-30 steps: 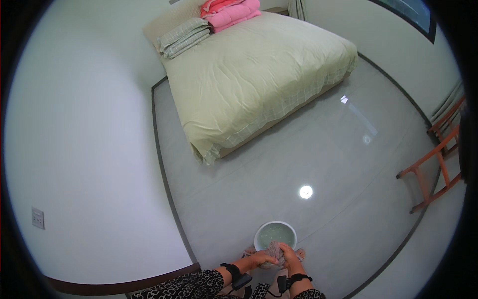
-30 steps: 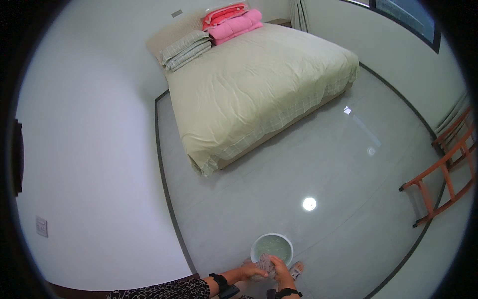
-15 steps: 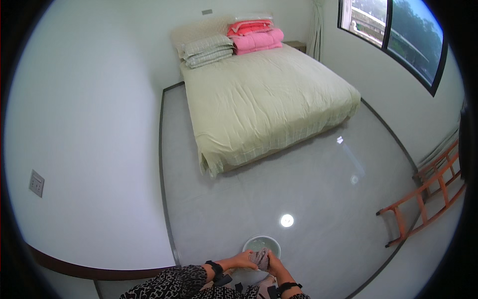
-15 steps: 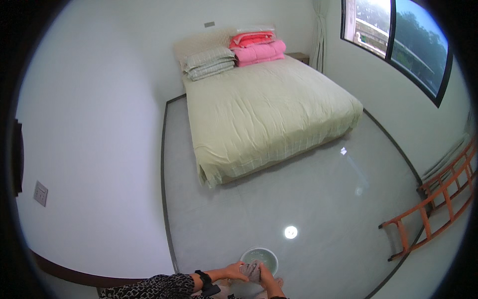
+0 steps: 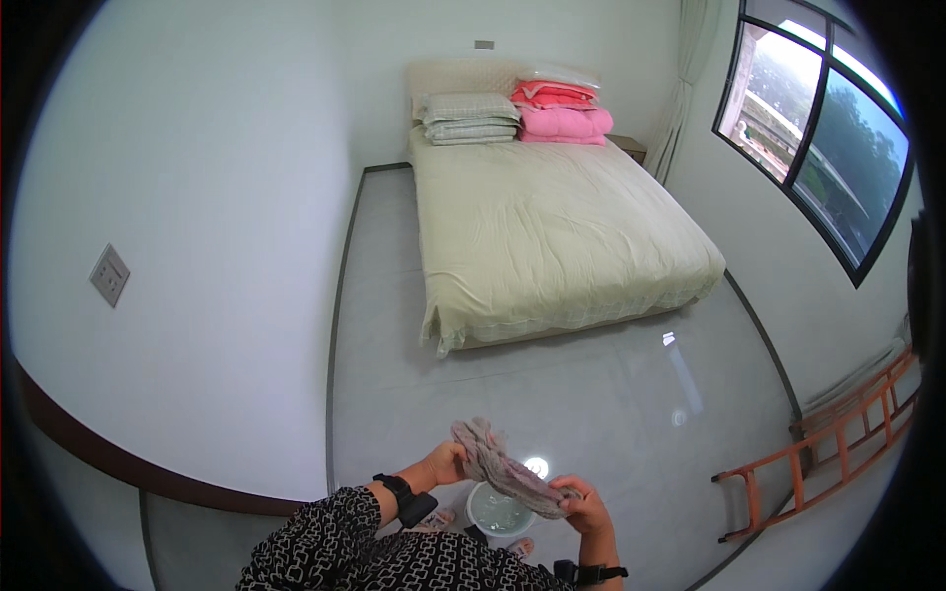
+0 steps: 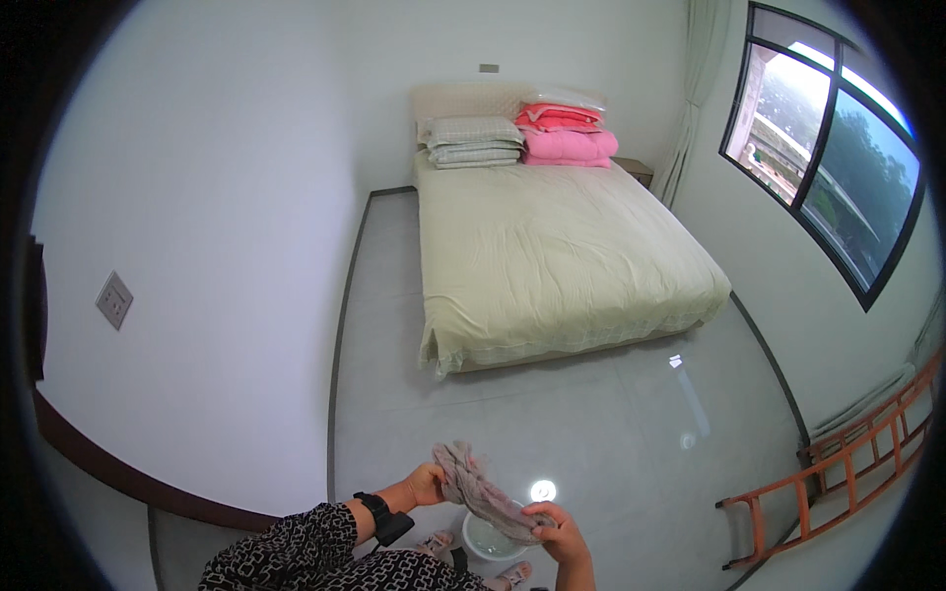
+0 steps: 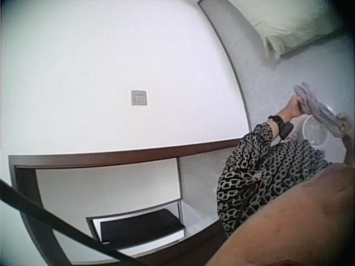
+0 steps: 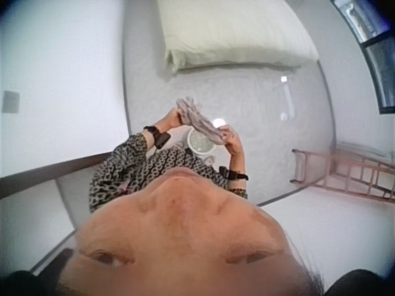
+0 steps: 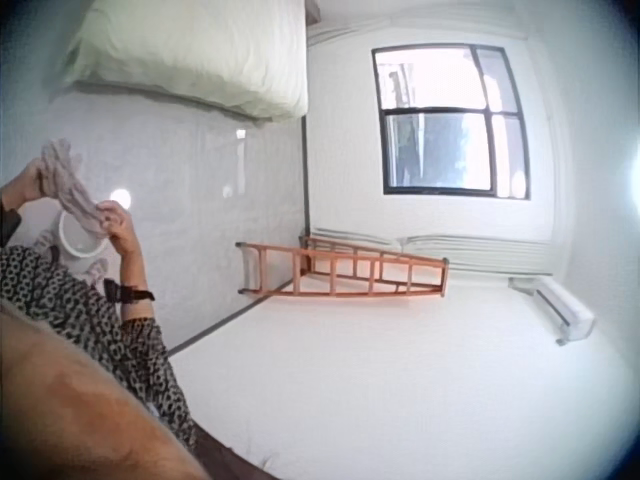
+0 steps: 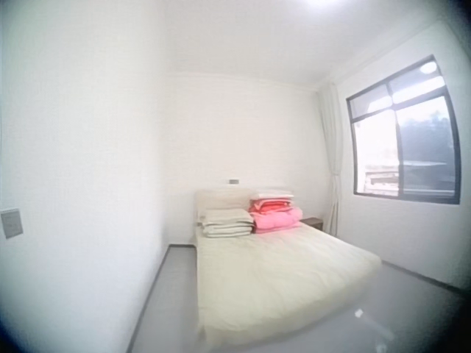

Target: The person wets and wrings a cloth in a bucket, wipes a light switch on the wall, and then cleans the glass and frame of a sliding window.

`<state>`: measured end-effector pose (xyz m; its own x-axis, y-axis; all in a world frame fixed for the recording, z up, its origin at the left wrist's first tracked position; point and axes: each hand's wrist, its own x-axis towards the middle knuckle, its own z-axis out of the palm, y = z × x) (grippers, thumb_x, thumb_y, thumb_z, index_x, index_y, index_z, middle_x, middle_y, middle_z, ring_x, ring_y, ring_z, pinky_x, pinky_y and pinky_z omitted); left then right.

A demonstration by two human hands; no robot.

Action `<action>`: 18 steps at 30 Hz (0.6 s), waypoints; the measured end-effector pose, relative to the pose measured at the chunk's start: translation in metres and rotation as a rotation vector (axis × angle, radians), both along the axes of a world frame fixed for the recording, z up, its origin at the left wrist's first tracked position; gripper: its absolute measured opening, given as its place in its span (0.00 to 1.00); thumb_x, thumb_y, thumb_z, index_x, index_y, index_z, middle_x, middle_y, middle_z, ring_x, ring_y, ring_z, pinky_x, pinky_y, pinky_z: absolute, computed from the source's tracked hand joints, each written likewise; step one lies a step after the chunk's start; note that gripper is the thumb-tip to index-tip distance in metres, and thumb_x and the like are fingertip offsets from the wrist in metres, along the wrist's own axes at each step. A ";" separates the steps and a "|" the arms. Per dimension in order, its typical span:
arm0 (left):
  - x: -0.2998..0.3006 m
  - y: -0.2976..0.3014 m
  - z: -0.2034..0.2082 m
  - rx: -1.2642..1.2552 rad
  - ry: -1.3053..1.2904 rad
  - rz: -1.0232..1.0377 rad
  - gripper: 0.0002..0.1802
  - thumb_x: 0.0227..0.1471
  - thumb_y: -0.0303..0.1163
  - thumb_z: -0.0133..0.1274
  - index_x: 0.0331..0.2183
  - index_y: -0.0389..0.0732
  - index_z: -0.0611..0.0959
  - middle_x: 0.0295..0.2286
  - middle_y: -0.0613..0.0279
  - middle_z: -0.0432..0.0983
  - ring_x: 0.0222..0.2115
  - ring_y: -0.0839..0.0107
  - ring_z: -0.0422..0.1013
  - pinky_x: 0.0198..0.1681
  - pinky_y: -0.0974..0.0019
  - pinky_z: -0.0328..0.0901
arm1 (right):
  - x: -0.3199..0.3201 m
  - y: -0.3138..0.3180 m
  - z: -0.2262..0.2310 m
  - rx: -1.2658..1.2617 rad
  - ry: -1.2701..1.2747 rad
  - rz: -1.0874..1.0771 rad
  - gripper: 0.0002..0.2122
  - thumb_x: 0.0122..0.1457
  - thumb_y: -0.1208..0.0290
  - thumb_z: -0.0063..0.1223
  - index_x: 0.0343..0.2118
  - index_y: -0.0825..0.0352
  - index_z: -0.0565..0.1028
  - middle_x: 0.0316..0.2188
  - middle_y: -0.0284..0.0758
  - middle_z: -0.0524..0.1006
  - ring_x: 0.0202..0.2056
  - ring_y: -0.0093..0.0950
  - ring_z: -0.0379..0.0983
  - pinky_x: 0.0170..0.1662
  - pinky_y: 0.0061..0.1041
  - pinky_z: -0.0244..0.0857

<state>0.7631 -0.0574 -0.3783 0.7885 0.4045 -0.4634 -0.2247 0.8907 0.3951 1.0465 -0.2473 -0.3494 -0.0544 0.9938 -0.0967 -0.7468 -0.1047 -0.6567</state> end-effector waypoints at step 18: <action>0.009 -0.040 0.145 0.936 0.592 -0.021 0.18 0.60 0.34 0.48 0.50 0.40 0.80 0.44 0.65 0.77 0.45 0.71 0.70 0.49 0.66 0.64 | 0.123 -0.011 0.038 0.179 -0.307 -0.050 0.24 0.40 0.78 0.44 0.45 0.73 0.73 0.32 0.42 0.76 0.35 0.33 0.75 0.43 0.29 0.72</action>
<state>0.7716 -0.0970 -0.2337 0.5541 0.7814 -0.2870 0.2335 0.1851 0.9546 1.1699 -0.2585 -0.3114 -0.0009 0.9972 0.0747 -0.5129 0.0637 -0.8561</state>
